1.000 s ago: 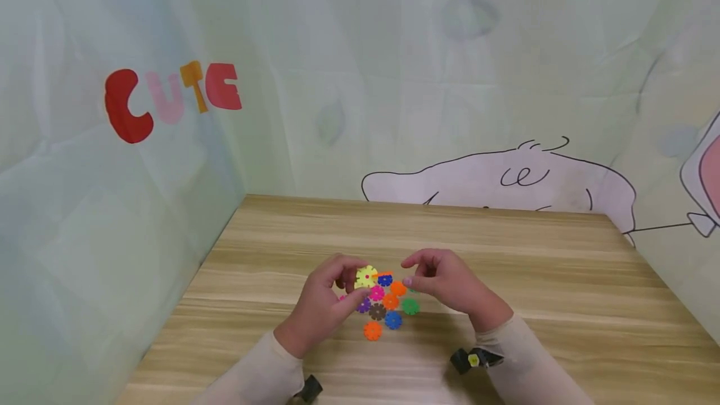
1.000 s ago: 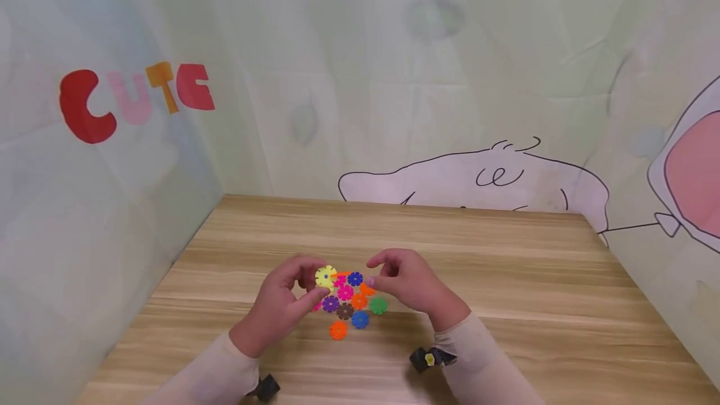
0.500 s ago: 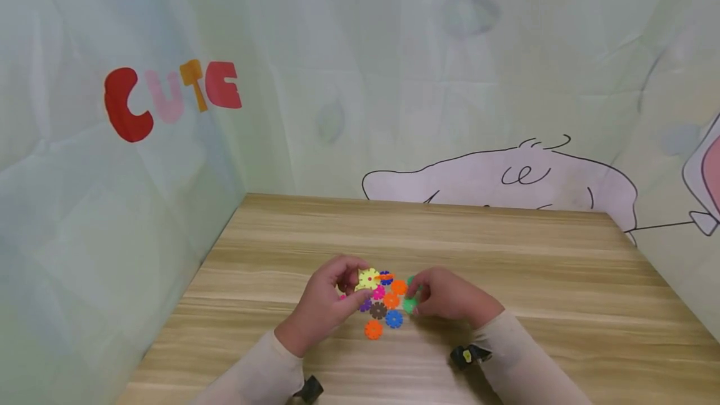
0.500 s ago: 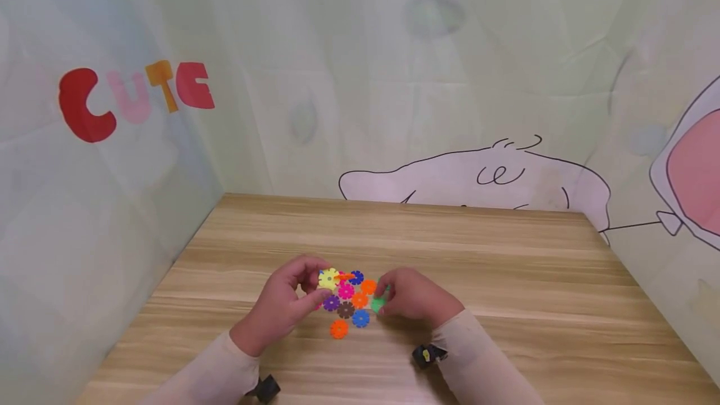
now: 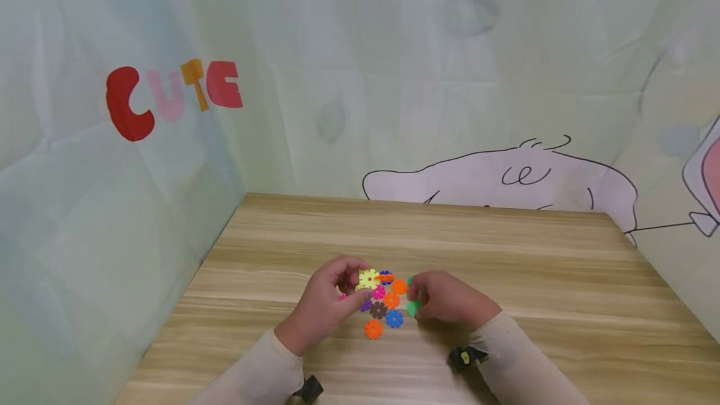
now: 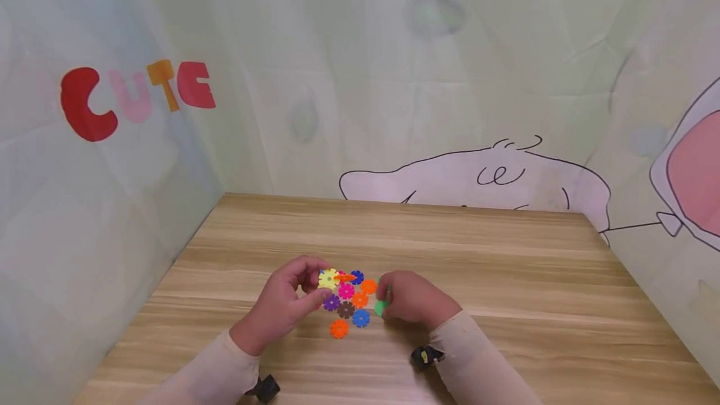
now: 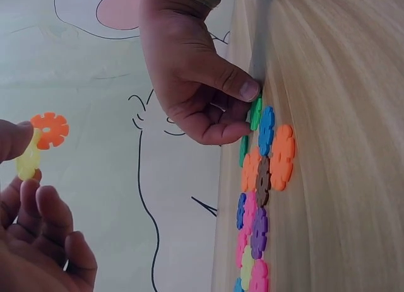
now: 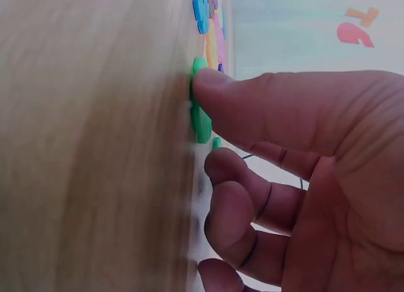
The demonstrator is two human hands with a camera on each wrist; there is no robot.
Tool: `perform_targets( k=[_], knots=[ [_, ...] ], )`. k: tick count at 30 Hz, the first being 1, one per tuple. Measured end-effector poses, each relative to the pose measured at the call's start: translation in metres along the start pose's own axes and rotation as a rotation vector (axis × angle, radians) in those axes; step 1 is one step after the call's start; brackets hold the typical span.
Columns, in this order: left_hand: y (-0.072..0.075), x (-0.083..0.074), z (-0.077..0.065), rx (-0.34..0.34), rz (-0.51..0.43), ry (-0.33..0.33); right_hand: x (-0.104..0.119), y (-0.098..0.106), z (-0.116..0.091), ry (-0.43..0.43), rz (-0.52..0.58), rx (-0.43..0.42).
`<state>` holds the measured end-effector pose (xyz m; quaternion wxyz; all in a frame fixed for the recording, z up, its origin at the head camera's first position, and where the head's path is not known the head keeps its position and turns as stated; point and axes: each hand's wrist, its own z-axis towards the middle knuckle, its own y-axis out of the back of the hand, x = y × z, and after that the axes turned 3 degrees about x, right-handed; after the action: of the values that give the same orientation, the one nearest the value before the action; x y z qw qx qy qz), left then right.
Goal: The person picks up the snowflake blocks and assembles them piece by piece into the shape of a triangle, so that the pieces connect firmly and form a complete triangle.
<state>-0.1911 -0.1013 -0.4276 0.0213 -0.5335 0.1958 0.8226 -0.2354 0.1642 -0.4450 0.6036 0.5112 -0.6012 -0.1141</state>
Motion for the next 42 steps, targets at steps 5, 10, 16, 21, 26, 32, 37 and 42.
perform_targets(
  k=[5,10,16,21,26,32,37,42],
  knots=[
    [0.001,-0.003,0.000,0.002,0.003,0.016,0.000,0.001,-0.001,0.007,-0.015,0.003],
    [0.002,-0.002,0.000,0.010,0.000,0.037,-0.001,0.004,-0.002,0.008,0.053,0.016],
    [0.003,-0.001,0.000,0.010,-0.012,0.049,0.004,0.014,-0.003,0.097,0.222,-0.017],
    [0.004,0.000,0.001,0.008,-0.015,0.048,0.014,0.023,-0.008,0.216,0.396,-0.087],
    [0.004,0.001,0.001,0.002,-0.016,0.046,0.023,0.027,-0.015,0.325,0.565,-0.082],
    [0.004,0.002,0.001,-0.003,-0.005,0.057,0.029,0.026,-0.021,0.389,0.643,-0.061],
    [0.004,0.001,0.001,-0.008,-0.016,0.077,0.030,0.026,-0.022,0.389,0.642,-0.055],
    [0.004,-0.002,0.001,-0.009,-0.034,0.082,0.030,0.026,-0.023,0.404,0.661,-0.027]
  ],
)
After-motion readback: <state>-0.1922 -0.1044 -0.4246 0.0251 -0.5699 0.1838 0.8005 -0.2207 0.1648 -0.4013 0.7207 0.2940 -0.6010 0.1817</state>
